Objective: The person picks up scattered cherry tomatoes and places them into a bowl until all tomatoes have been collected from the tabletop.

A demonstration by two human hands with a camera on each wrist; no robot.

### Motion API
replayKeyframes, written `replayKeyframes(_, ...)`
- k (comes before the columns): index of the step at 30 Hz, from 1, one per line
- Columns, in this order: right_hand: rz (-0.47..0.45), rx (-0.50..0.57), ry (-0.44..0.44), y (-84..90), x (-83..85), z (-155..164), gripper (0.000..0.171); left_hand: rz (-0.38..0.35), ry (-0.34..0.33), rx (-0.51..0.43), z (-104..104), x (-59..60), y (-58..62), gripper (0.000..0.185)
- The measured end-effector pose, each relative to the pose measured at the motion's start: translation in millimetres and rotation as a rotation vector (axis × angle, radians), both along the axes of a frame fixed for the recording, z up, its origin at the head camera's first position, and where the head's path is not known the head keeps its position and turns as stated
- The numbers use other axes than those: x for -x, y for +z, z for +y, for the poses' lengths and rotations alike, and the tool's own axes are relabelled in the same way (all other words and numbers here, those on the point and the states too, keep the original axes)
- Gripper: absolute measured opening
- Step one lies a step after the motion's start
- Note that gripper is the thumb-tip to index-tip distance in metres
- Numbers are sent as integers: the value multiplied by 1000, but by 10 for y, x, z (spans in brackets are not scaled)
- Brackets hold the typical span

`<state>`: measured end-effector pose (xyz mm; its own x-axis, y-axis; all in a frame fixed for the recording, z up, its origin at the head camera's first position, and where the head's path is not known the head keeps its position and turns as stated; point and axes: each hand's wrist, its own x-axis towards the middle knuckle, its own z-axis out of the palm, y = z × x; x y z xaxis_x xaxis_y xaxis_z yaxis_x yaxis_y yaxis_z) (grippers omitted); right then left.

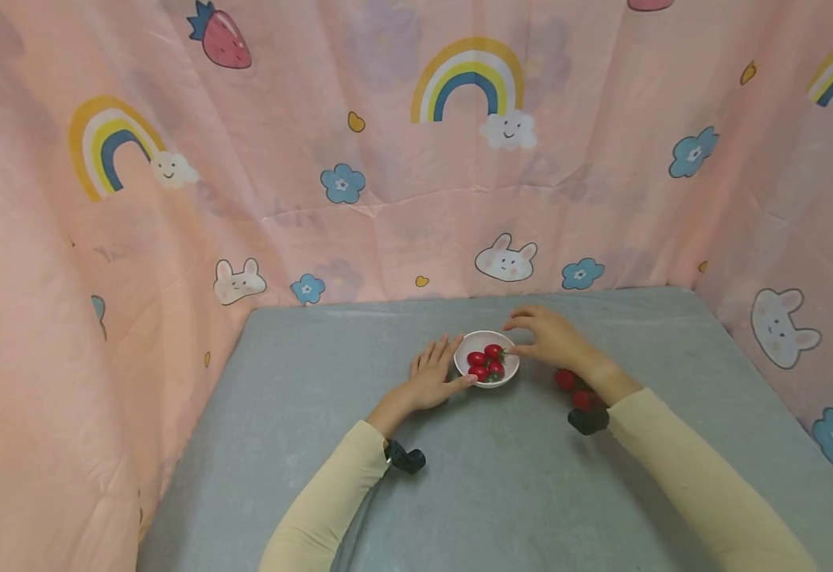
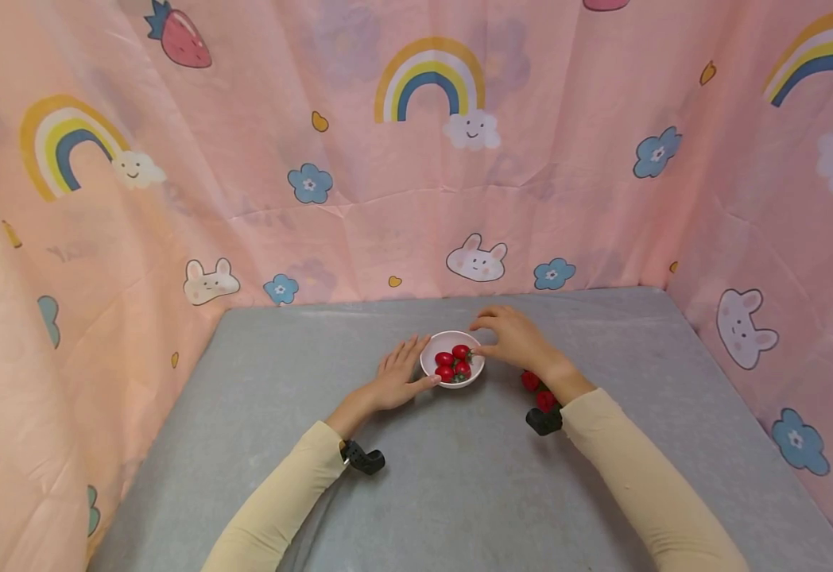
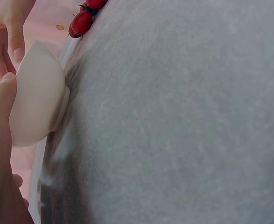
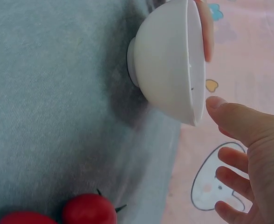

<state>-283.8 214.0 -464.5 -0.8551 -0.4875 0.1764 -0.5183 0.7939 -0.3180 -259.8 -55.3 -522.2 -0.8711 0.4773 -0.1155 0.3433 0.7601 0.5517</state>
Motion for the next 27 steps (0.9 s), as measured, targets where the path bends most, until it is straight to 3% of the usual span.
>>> replayKeyframes(14,-13,4,-19,-6,-142,284,40,20,-8,-8,0,22,-47,85)
replayKeyframes(27,-25,-11,-37,-98,-386,588,40,26,-12,-9,1,15,-49,86)
